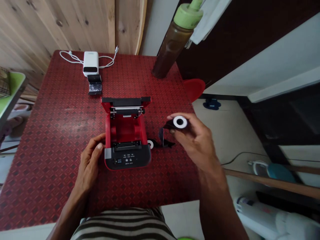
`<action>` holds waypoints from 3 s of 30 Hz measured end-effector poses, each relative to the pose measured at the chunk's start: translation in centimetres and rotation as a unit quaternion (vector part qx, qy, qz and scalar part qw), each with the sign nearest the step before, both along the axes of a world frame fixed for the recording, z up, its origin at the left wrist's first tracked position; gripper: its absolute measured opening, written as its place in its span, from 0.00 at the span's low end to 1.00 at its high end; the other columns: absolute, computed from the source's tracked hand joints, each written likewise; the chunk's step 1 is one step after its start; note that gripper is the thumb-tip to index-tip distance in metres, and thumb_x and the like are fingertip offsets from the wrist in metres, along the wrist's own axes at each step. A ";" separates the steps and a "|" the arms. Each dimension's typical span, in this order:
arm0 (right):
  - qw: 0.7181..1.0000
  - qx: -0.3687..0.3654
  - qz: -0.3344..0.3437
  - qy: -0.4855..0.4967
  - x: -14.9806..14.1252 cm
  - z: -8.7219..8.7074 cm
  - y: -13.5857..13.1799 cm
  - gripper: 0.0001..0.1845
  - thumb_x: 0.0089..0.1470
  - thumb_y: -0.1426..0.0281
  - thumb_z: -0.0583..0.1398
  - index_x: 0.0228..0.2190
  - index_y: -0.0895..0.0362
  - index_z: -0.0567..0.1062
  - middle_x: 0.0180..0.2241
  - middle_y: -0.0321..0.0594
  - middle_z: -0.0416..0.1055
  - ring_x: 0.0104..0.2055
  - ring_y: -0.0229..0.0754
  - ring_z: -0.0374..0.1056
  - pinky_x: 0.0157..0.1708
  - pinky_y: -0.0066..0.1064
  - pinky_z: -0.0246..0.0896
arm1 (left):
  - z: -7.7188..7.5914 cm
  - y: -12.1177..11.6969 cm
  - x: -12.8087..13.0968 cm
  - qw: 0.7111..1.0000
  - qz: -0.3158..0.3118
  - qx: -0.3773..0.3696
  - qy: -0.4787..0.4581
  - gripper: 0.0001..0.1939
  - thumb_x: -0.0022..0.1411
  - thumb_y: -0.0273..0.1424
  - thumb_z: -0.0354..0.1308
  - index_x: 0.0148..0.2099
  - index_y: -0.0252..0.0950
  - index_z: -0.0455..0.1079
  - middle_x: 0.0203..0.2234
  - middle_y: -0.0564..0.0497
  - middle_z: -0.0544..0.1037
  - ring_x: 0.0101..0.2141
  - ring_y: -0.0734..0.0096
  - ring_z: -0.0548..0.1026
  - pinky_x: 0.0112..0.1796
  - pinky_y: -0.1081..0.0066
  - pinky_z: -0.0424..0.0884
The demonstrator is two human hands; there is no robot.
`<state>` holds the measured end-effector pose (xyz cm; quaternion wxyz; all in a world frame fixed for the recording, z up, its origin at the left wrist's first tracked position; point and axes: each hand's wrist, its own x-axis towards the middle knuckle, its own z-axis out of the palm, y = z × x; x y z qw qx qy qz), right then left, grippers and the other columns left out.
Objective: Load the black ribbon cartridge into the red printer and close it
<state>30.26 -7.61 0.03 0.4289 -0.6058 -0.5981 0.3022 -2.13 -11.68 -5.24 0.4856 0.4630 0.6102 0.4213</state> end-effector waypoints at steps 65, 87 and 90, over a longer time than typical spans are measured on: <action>0.908 0.267 0.115 -0.301 -9.9 0.4 -5.0 0.16 0.71 0.84 0.61 0.49 0.55 0.84 0.45 0.45 0.88 0.48 0.48 0.82 0.51 0.41 0.81 | 5.5 4.9 2.0 0.990 0.017 0.139 0.004 0.14 0.74 0.46 0.69 0.45 0.41 0.81 0.61 0.44 0.82 0.69 0.47 0.75 0.67 0.53 0.73; 0.929 0.228 0.094 -0.277 -10.2 -0.5 -5.4 0.08 0.74 0.79 0.64 0.51 0.59 0.81 0.55 0.46 0.89 0.62 0.48 0.84 0.66 0.42 0.75 | 2.7 1.9 1.8 0.990 -0.014 -0.004 -0.137 0.34 0.71 0.47 0.74 0.72 0.41 0.76 0.67 0.41 0.82 0.68 0.44 0.79 0.69 0.49 0.75; 0.931 0.231 0.088 -0.268 -10.2 -0.8 -5.5 0.09 0.74 0.79 0.64 0.52 0.59 0.81 0.56 0.48 0.88 0.63 0.49 0.84 0.67 0.43 0.76 | 2.4 2.0 1.9 0.990 -0.003 -0.009 -0.142 0.34 0.70 0.48 0.75 0.71 0.40 0.76 0.66 0.41 0.83 0.68 0.44 0.80 0.68 0.48 0.76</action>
